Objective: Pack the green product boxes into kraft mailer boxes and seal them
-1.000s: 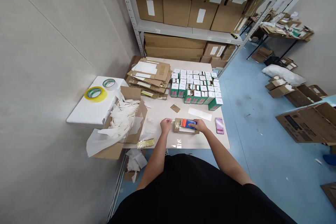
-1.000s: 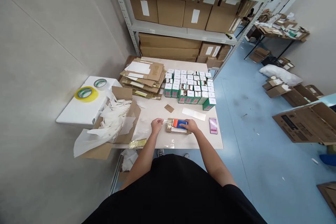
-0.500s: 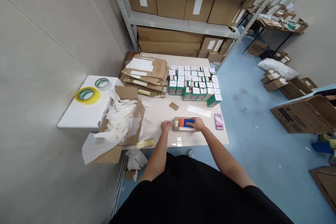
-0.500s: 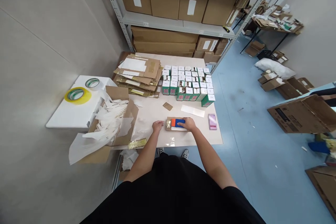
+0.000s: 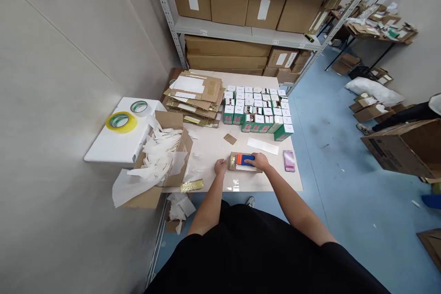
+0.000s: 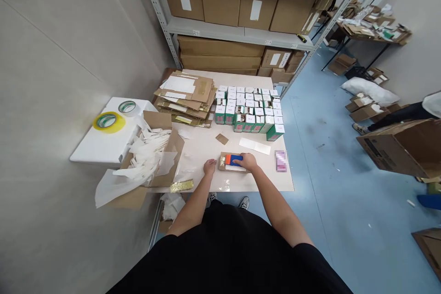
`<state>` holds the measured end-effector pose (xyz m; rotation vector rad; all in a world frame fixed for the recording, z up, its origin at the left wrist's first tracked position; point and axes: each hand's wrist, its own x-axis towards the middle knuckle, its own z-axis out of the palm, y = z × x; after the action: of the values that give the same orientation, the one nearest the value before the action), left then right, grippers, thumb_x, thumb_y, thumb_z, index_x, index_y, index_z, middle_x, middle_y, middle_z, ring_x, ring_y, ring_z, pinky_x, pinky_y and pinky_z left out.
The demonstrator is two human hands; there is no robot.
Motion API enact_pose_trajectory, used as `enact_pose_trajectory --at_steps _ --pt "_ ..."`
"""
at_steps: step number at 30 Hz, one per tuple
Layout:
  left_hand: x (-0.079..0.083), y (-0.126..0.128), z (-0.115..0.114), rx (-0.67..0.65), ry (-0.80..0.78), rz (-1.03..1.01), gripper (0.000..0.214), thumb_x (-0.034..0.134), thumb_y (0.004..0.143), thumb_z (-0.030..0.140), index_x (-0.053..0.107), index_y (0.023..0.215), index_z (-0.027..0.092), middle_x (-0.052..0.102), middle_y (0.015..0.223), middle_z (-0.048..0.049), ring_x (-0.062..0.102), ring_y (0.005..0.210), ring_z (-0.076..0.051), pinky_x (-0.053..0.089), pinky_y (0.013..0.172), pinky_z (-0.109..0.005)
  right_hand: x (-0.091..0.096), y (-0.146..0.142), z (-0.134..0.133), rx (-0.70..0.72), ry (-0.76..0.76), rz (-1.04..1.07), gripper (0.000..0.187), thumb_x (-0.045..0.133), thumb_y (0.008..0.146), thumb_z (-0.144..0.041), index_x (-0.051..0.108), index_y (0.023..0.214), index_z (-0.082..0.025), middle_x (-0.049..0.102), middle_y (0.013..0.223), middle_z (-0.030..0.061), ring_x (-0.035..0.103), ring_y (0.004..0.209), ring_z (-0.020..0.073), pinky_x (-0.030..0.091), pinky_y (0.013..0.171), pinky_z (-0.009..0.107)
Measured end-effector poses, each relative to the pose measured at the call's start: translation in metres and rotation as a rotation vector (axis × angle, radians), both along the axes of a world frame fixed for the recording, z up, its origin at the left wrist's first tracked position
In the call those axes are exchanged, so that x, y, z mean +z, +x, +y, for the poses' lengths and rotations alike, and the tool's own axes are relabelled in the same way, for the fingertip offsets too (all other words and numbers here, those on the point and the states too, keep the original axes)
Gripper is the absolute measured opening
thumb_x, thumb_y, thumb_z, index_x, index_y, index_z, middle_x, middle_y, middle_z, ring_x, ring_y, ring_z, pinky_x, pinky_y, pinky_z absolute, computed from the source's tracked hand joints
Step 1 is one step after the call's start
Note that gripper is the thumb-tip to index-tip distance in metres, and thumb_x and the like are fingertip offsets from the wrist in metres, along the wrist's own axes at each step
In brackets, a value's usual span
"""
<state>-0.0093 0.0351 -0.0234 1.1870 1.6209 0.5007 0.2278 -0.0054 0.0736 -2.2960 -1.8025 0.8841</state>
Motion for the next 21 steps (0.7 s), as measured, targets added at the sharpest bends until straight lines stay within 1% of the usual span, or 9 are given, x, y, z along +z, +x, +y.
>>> enact_pose_trajectory --at_steps 2,3,5,7,9,12,15,18,21 --pt "0.001 0.003 -0.002 0.013 0.01 0.009 0.033 0.052 0.099 0.039 0.072 0.115 0.018 0.077 0.117 -0.0108 0.071 0.112 -0.021 0.053 0.095 -0.03 0.006 -0.003 0.002 0.011 -0.037 -0.025 0.052 0.071 0.083 -0.069 0.079 0.099 -0.02 0.078 0.1 0.0156 0.07 0.092 0.03 0.045 0.071 0.032" --pt "0.002 0.006 -0.002 0.006 0.013 0.004 0.032 0.052 0.1 0.039 0.073 0.114 0.019 0.077 0.119 -0.0098 0.071 0.112 -0.02 0.053 0.095 -0.029 0.009 -0.005 0.004 0.018 -0.061 -0.042 0.052 0.07 0.084 -0.068 0.079 0.1 -0.02 0.078 0.102 0.0157 0.071 0.094 0.0298 0.046 0.072 0.032" --pt "0.003 0.014 -0.001 -0.019 0.012 0.001 0.029 0.057 0.098 0.038 0.073 0.114 0.019 0.078 0.117 -0.0085 0.072 0.108 -0.019 0.054 0.092 -0.027 0.017 -0.008 0.007 0.034 -0.118 -0.081 0.053 0.067 0.086 -0.068 0.078 0.105 -0.019 0.078 0.107 0.0149 0.071 0.098 0.0292 0.048 0.075 0.031" --pt "0.004 0.02 -0.001 -0.032 0.002 0.021 0.028 0.06 0.097 0.036 0.073 0.115 0.019 0.078 0.115 -0.0087 0.073 0.105 -0.02 0.054 0.089 -0.026 0.024 -0.012 0.01 0.057 -0.176 -0.114 0.053 0.064 0.089 -0.066 0.076 0.112 -0.02 0.077 0.114 0.0138 0.071 0.104 0.0285 0.049 0.077 0.03" --pt "0.005 0.024 0.0 -0.036 -0.01 0.056 0.029 0.06 0.098 0.035 0.072 0.119 0.019 0.078 0.114 -0.0089 0.073 0.104 -0.02 0.054 0.089 -0.027 0.03 -0.017 0.013 0.079 -0.23 -0.144 0.054 0.064 0.089 -0.065 0.075 0.116 -0.019 0.076 0.119 0.014 0.071 0.108 0.0283 0.05 0.08 0.03" --pt "0.004 0.027 0.0 -0.046 -0.024 0.115 0.033 0.057 0.1 0.037 0.07 0.125 0.02 0.077 0.12 -0.0098 0.072 0.109 -0.022 0.053 0.091 -0.029 0.036 -0.021 0.016 0.082 -0.269 -0.183 0.056 0.066 0.089 -0.063 0.074 0.119 -0.016 0.074 0.123 0.0174 0.071 0.111 0.0293 0.051 0.084 0.031" --pt "0.004 0.033 0.0 -0.075 -0.028 0.149 0.038 0.056 0.101 0.039 0.068 0.132 0.022 0.075 0.126 -0.0097 0.07 0.115 -0.023 0.052 0.095 -0.03 0.04 -0.016 0.017 0.086 -0.274 -0.176 0.058 0.067 0.089 -0.063 0.073 0.12 -0.015 0.073 0.125 0.0183 0.071 0.112 0.0297 0.052 0.085 0.032" --pt "0.004 0.045 -0.002 -0.128 -0.027 0.146 0.039 0.056 0.1 0.039 0.069 0.134 0.024 0.075 0.129 -0.0075 0.07 0.118 -0.023 0.051 0.096 -0.03 0.042 -0.004 0.012 0.089 -0.274 -0.187 0.058 0.069 0.088 -0.063 0.073 0.121 -0.015 0.073 0.125 0.018 0.071 0.113 0.0298 0.053 0.086 0.032" --pt "0.005 0.056 -0.006 -0.161 -0.023 0.152 0.04 0.056 0.101 0.04 0.07 0.135 0.024 0.073 0.133 -0.0084 0.068 0.121 -0.026 0.051 0.098 -0.032 0.042 0.01 0.005 0.079 -0.28 -0.188 0.057 0.068 0.088 -0.063 0.073 0.119 -0.016 0.073 0.124 0.0178 0.071 0.112 0.0291 0.052 0.086 0.032"
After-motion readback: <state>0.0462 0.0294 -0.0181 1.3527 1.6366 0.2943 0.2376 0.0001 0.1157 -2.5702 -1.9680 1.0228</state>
